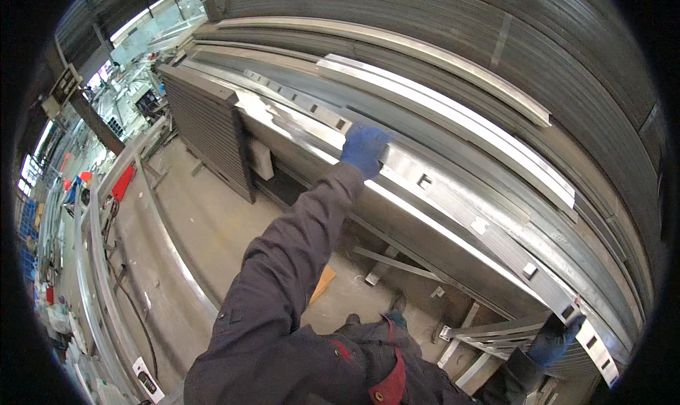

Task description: The person measures a long aluminum frame with a tape measure, then uses a red pencil to mark multiple points along the frame. The person repositions the frame and repeats the marking process on another section.

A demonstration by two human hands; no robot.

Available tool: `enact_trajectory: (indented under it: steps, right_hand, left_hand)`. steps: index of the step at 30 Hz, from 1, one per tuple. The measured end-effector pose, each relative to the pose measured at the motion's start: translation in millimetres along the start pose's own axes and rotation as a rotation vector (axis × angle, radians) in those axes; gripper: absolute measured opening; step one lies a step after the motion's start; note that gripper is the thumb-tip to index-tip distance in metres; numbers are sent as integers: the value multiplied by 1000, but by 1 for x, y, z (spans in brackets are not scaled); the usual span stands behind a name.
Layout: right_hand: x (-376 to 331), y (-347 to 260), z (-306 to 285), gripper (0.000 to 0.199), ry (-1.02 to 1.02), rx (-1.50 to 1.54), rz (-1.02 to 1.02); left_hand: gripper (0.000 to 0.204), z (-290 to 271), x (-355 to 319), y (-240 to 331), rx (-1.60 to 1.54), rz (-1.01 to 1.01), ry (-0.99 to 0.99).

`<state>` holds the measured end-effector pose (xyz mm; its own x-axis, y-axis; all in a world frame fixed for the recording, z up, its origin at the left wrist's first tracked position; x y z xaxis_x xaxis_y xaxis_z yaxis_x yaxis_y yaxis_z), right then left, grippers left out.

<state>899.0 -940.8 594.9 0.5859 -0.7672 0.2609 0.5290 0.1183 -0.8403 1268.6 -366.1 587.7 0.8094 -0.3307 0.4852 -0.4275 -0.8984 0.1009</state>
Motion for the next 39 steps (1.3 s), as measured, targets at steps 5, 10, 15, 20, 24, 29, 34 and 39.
enact_trajectory:
  steps: [5, 10, 15, 20, 24, 29, 34, 39]
  right_hand:
    - [51, 77, 33, 45, 173, 179, 131]
    - [107, 147, 76, 40, -36, 252, 295]
    - [145, 213, 99, 44, -131, 308, 410]
    - [171, 319, 80, 42, -5, 162, 563]
    - [169, 369, 63, 74, -462, -568, -117]
    - [181, 402, 54, 67, -260, -248, 676]
    - [189, 408, 65, 54, 132, 31, 1053]
    - [190, 414, 70, 47, 59, 12, 1078]
  left_hand:
    - [54, 80, 42, -32, 70, -104, 32]
    - [46, 146, 84, -55, 173, -194, 23]
    - [79, 194, 101, -7, 166, -94, -82]
    - [71, 245, 119, 87, -90, 141, -88]
    - [57, 292, 136, 85, -133, 17, -358]
    - [47, 337, 137, 72, -159, 5, -375]
    - [57, 368, 148, 63, -105, 24, -511]
    - [67, 372, 152, 62, -63, 22, -607]
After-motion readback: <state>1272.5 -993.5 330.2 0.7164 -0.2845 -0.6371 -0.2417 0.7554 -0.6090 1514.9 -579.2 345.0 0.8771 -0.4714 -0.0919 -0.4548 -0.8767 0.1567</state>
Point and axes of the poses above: each hand's wrist, its own x-axis towards the middle knuckle, its own z-axis out of the palm, y = z × x, the point moved 3 cm from there along x, towards the middle knuckle
